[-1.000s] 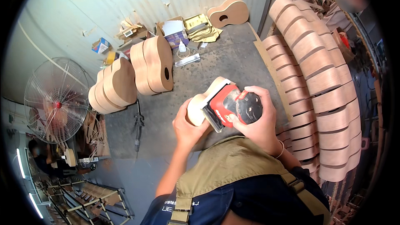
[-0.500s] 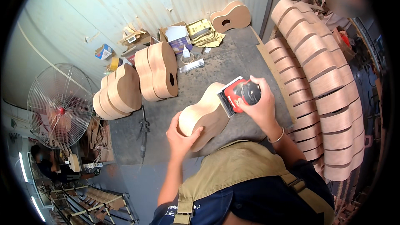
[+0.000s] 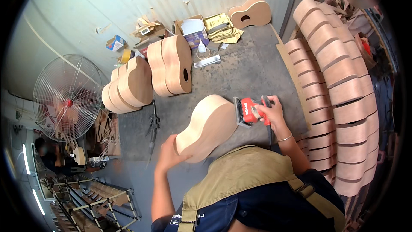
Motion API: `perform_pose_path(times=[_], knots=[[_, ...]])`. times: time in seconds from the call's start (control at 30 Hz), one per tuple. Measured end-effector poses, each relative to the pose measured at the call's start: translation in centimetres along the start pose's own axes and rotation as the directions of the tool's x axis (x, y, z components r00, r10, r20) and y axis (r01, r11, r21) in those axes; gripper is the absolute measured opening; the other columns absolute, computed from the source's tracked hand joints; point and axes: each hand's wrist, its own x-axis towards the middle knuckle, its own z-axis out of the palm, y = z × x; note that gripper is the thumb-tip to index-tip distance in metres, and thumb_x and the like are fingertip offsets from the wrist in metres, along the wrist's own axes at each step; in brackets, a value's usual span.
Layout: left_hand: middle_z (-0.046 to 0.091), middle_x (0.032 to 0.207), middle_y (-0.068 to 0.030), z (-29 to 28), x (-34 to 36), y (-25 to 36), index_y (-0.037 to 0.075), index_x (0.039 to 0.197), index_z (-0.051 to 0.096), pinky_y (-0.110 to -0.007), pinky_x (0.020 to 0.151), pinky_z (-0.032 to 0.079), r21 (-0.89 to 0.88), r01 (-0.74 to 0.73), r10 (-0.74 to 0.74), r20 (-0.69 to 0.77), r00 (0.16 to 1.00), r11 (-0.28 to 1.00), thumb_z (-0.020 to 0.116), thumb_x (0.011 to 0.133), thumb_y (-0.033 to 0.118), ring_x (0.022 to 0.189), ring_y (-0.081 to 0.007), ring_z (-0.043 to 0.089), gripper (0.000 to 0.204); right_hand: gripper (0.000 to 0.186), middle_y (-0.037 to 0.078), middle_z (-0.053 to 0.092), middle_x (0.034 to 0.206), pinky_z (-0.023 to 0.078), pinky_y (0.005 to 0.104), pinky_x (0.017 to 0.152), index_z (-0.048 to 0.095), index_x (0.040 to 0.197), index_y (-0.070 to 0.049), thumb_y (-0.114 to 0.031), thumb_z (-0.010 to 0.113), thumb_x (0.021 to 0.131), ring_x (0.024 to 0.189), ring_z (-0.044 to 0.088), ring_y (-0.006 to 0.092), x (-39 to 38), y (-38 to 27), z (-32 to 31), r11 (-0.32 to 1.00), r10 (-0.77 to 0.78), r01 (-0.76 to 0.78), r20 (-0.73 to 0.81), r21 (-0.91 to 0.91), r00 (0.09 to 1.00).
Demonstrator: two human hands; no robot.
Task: The person uses a handheld electric sander to smooth the surface of unfinished wooden guitar bodies. They systematically move the tool across the curved top and sides of the instrument, flipping it over to treat both faces. The person works on multiple guitar bodies in a workshop setting, placing finished pieces aside.
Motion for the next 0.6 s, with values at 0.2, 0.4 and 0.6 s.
perform_pose_path(times=[0.2, 0.4, 0.6], knots=[[0.078, 0.119, -0.0273, 2.8, 6.2, 5.9, -0.006, 0.136, 0.065, -0.048, 0.098, 0.059, 0.074, -0.001, 0.007, -0.088, 0.996, 0.997, 0.102, 0.063, 0.047, 0.112, -0.0402, 0.077, 0.097, 0.069, 0.008, 0.071, 0.116, 0.058, 0.0279, 0.053, 0.057, 0.138, -0.007, -0.006, 0.092, 0.079, 0.091, 0.072, 0.014, -3.8, 0.9, -1.1, 0.979, -0.198, 0.194, -0.057, -0.068, 0.978], [0.08, 0.112, -0.0279, 3.7, 13.0, 15.8, -0.007, 0.128, 0.073, -0.051, 0.098, 0.06, 0.182, -0.11, 0.104, 0.041, 0.994, 0.977, 0.099, 0.064, 0.051, 0.107, -0.0434, 0.078, 0.09, 0.073, 0.01, 0.072, 0.123, 0.06, 0.0346, 0.094, 0.058, 0.141, -0.004, -0.005, 0.094, 0.078, 0.113, 0.07, 0.0182, -6.7, -3.3, -5.0, 0.812, -0.582, 0.55, -0.205, -0.195, 0.787], [0.08, 0.116, -0.0261, 5.5, 13.3, 19.9, -0.009, 0.136, 0.068, -0.046, 0.099, 0.062, 0.028, -0.348, 0.344, -0.246, 0.906, 0.937, 0.099, 0.065, 0.037, 0.108, -0.0369, 0.08, 0.09, 0.079, 0.012, 0.073, 0.122, 0.06, 0.0372, 0.099, 0.06, 0.141, -0.002, -0.005, 0.098, 0.072, 0.109, 0.073, 0.0213, -11.4, -9.4, -5.2, 0.598, -0.801, 0.743, -0.222, -0.3, 0.555]])
